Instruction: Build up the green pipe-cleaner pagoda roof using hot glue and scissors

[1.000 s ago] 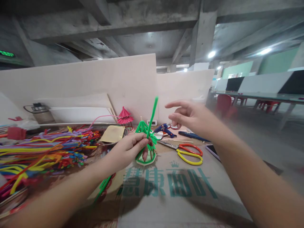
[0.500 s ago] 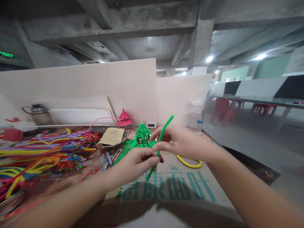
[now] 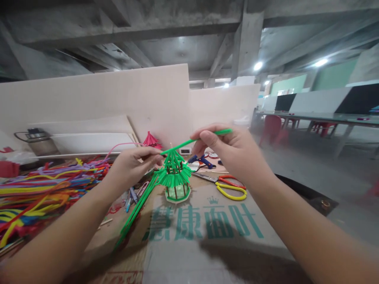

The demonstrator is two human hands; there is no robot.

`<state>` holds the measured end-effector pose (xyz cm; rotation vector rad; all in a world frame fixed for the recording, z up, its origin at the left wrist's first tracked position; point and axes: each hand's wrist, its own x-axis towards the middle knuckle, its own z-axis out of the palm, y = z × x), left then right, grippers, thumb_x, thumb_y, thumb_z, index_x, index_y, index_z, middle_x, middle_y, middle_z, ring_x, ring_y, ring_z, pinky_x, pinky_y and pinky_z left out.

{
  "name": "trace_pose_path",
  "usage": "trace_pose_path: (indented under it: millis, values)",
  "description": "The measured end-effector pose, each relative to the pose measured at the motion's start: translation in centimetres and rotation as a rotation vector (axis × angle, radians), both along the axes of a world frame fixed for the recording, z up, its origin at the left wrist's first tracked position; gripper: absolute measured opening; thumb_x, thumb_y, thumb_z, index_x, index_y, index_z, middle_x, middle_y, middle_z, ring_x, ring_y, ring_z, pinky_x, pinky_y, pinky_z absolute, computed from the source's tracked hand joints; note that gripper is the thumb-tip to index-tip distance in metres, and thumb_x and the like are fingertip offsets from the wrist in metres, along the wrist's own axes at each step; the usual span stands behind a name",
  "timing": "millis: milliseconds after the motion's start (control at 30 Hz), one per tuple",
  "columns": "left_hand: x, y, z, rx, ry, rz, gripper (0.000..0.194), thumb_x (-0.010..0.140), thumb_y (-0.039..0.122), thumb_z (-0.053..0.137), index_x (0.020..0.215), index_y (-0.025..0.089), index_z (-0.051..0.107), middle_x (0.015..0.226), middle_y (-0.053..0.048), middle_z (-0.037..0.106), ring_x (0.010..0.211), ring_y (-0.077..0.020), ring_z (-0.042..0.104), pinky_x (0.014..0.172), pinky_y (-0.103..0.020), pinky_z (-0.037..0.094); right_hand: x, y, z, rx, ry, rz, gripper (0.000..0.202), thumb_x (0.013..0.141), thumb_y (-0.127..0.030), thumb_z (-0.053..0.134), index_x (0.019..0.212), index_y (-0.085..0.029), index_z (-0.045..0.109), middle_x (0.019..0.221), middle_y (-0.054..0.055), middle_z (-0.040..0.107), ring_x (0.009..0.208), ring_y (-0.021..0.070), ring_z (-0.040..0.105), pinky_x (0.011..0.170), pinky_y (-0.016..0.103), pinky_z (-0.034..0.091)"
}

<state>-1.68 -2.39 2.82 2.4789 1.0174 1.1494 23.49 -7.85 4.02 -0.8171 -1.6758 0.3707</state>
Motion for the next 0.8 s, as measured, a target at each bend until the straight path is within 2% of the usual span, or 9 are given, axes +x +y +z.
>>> trace_pose_path:
  millis: [67,200,267,533,600,733,800]
  values:
    - [-0.7,0.4,0.2,0.121,0.071,0.028,0.021,0.092,0.031,0.058,0.090,0.018,0.074,0.084,-0.003,0.075,0.076,-0.0157,0.066,0.068,-0.025,0.047,0.1,-0.2,0.0,-0.014,0.005,0.043,0.032,0.095,-0.051,0.054,0.092,-0.025,0.072,0.075,0.002,0.072,0.076,0.0187,0.069,0.074,0.034,0.053]
    - [-1.4,0.9,0.4,0.519,0.318,-0.002,0.022,0.095,0.028,0.055,0.091,0.019,0.075,0.088,-0.004,0.076,0.081,-0.0173,0.067,0.072,-0.027,0.047,0.9,-0.4,0.4,-0.094,-0.098,0.112,0.041,0.096,-0.054,0.050,0.080,-0.024,0.072,0.068,0.002,0.070,0.069,0.0163,0.067,0.070,0.031,0.053]
    - [-1.5,0.8,0.6,0.631,0.360,-0.009,0.024,0.096,0.026,0.052,0.090,0.019,0.075,0.088,-0.005,0.077,0.080,-0.0174,0.067,0.072,-0.027,0.047,1.4,-0.5,0.6,-0.141,-0.132,0.139,0.041,0.096,-0.054,0.050,0.079,-0.024,0.072,0.065,0.001,0.069,0.067,0.0156,0.067,0.071,0.030,0.054]
    - [-2.0,1.3,1.0,0.572,0.325,0.077,0.029,0.097,0.033,0.050,0.089,0.019,0.074,0.083,-0.004,0.075,0.079,-0.0169,0.067,0.072,-0.026,0.048,2.0,-0.2,0.7,-0.166,-0.037,0.247,0.042,0.093,-0.060,0.051,0.093,-0.025,0.075,0.076,0.003,0.071,0.077,0.0189,0.069,0.077,0.034,0.056]
    - [-2.1,1.5,1.0,0.566,0.330,0.074,0.030,0.096,0.034,0.050,0.088,0.019,0.074,0.083,-0.005,0.075,0.079,-0.0173,0.067,0.072,-0.026,0.048,1.9,-0.2,0.8,-0.152,-0.065,0.268,0.044,0.095,-0.058,0.049,0.087,-0.023,0.074,0.076,0.004,0.072,0.077,0.0185,0.069,0.076,0.033,0.055]
    - [-2.0,1.3,1.1,0.589,0.324,0.072,0.031,0.097,0.034,0.050,0.087,0.018,0.075,0.084,-0.005,0.075,0.077,-0.0170,0.067,0.071,-0.026,0.047,1.9,-0.6,1.1,-0.108,-0.235,0.192,0.052,0.098,-0.057,0.044,0.067,-0.021,0.066,0.062,0.001,0.068,0.064,0.0138,0.064,0.066,0.028,0.049]
    - [-1.9,1.2,1.1,0.601,0.322,0.076,0.030,0.097,0.032,0.050,0.088,0.017,0.075,0.085,-0.005,0.075,0.077,-0.0168,0.067,0.071,-0.025,0.047,2.0,-0.8,1.2,-0.097,-0.245,0.183,0.052,0.098,-0.057,0.043,0.066,-0.021,0.065,0.060,0.000,0.065,0.060,0.0125,0.061,0.063,0.027,0.047]
